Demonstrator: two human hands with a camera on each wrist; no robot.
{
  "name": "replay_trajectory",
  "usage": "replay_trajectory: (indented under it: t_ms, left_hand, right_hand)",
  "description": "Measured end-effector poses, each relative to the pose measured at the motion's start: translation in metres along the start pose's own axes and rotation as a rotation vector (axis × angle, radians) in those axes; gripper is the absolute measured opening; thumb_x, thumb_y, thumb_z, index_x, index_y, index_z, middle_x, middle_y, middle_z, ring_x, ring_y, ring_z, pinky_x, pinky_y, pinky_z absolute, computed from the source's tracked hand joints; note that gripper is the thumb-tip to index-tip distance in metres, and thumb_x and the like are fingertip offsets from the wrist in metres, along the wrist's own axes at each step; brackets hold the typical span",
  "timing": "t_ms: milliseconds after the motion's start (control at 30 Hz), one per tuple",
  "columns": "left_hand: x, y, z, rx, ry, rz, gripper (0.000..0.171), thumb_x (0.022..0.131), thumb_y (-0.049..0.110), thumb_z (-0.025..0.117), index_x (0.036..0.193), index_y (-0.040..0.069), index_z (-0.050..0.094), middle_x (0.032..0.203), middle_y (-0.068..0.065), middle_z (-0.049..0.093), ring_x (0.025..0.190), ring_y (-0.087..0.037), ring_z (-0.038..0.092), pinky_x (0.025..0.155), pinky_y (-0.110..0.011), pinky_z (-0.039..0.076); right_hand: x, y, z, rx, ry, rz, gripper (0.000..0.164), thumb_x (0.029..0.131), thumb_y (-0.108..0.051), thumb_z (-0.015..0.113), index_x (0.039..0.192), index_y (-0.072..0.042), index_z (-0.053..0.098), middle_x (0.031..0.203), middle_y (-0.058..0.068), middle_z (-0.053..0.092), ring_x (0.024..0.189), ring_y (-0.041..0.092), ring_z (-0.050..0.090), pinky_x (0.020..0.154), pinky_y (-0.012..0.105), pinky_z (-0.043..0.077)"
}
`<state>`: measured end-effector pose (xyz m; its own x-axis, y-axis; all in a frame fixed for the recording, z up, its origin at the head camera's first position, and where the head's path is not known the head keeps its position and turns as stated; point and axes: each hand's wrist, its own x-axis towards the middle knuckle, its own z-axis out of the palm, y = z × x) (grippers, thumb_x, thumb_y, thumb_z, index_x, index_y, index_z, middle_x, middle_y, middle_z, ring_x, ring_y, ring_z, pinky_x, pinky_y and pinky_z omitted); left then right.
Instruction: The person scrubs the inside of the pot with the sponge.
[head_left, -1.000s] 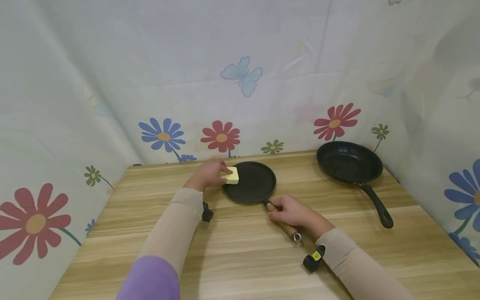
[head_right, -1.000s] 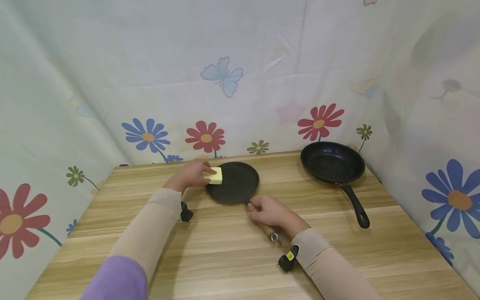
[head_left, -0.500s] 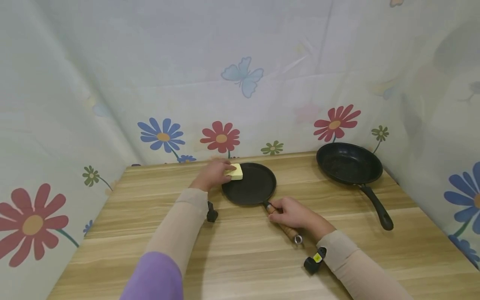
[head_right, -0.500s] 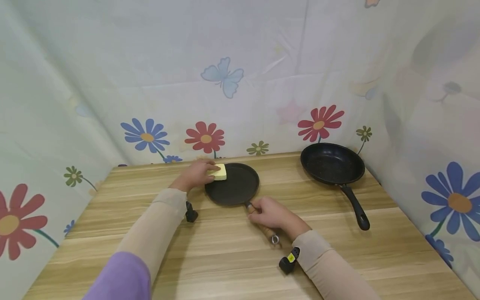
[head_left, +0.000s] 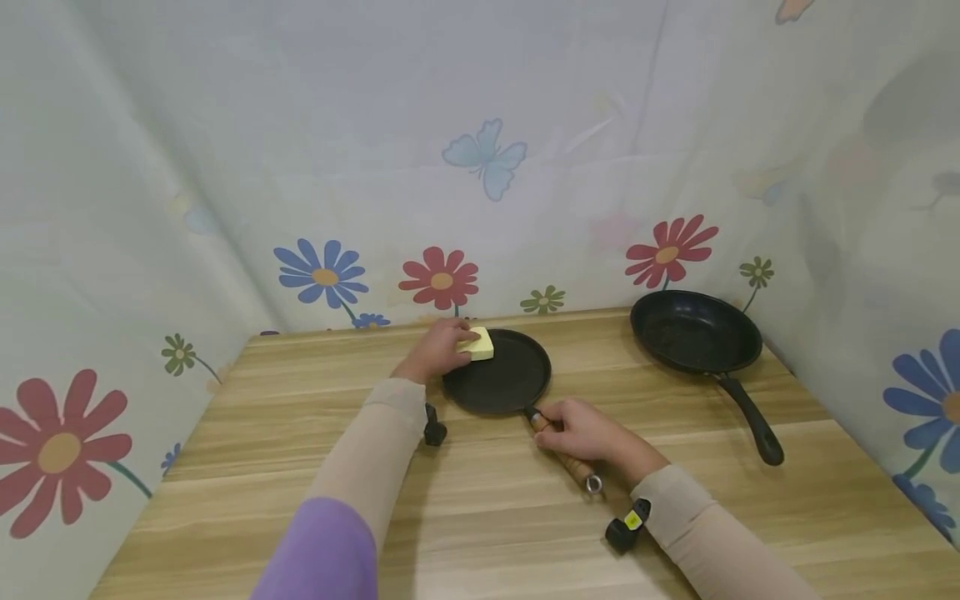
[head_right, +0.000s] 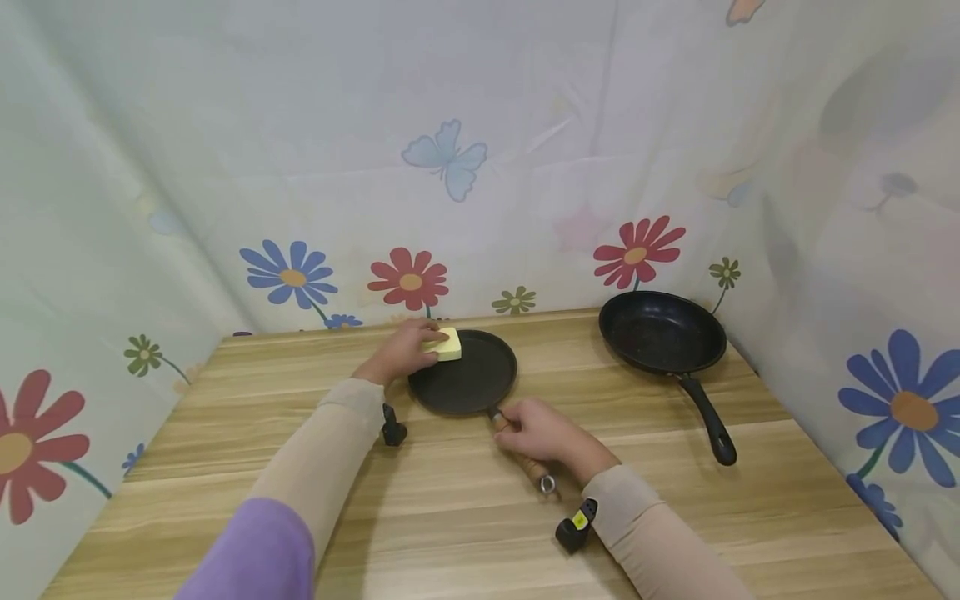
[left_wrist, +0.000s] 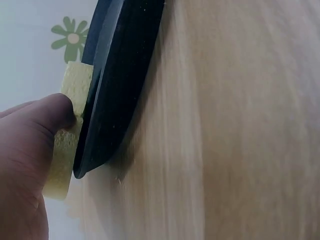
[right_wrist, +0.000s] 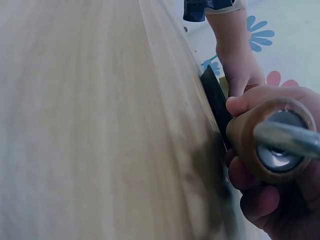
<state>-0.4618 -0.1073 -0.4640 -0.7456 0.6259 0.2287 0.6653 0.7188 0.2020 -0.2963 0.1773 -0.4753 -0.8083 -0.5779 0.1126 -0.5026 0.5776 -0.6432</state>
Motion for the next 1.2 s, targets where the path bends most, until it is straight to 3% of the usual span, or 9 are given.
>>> replay_trajectory:
  t_ms: [200, 567, 833, 1033, 1200]
  left_hand:
    - [0.005, 0.004, 0.008, 0.048, 0.019, 0.049, 0.039, 0.086, 0.011, 0.072, 0.124, 0.005, 0.072, 0.125, -0.021, 0.063, 0.118, -0.037, 0.056, 0.107, -0.047, 0.041]
    - [0.006, 0.028, 0.027, 0.023, 0.003, 0.066, 0.040, 0.085, 0.012, 0.073, 0.125, 0.007, 0.072, 0.123, -0.017, 0.064, 0.115, -0.034, 0.057, 0.104, -0.045, 0.043]
    - [0.011, 0.056, 0.025, -0.147, -0.086, 0.000, 0.044, 0.089, 0.008, 0.068, 0.132, 0.005, 0.067, 0.133, -0.017, 0.060, 0.122, -0.031, 0.056, 0.104, -0.042, 0.045]
    - [0.018, 0.071, 0.020, -0.157, -0.168, 0.022, 0.045, 0.089, 0.011, 0.068, 0.134, 0.009, 0.066, 0.136, -0.013, 0.057, 0.125, -0.029, 0.052, 0.106, -0.040, 0.043]
    - [0.020, 0.077, 0.018, -0.137, -0.199, 0.041, 0.045, 0.090, 0.014, 0.068, 0.134, 0.012, 0.067, 0.138, -0.009, 0.056, 0.127, -0.027, 0.051, 0.107, -0.038, 0.042]
  right_hand:
    - [0.001, 0.000, 0.003, -0.025, 0.000, 0.013, 0.014, 0.090, -0.021, 0.070, 0.078, -0.019, 0.062, 0.068, -0.011, 0.055, 0.061, 0.005, 0.051, 0.056, 0.025, 0.045]
    - [-0.002, -0.003, 0.019, 0.013, -0.023, 0.040, 0.011, 0.091, -0.021, 0.069, 0.081, -0.018, 0.065, 0.069, -0.011, 0.057, 0.061, 0.005, 0.053, 0.057, 0.026, 0.046]
    - [0.000, -0.005, 0.019, 0.026, 0.008, 0.075, 0.010, 0.091, -0.022, 0.069, 0.082, -0.018, 0.068, 0.067, -0.010, 0.058, 0.059, 0.006, 0.054, 0.056, 0.026, 0.047]
    - [0.002, -0.006, 0.015, 0.035, 0.030, 0.077, 0.011, 0.090, -0.021, 0.069, 0.081, -0.016, 0.067, 0.066, -0.010, 0.057, 0.057, 0.005, 0.053, 0.054, 0.025, 0.045]
    - [0.002, -0.007, 0.011, 0.043, 0.046, 0.095, 0.010, 0.091, -0.020, 0.068, 0.082, -0.015, 0.067, 0.064, -0.010, 0.056, 0.057, 0.006, 0.052, 0.054, 0.025, 0.044]
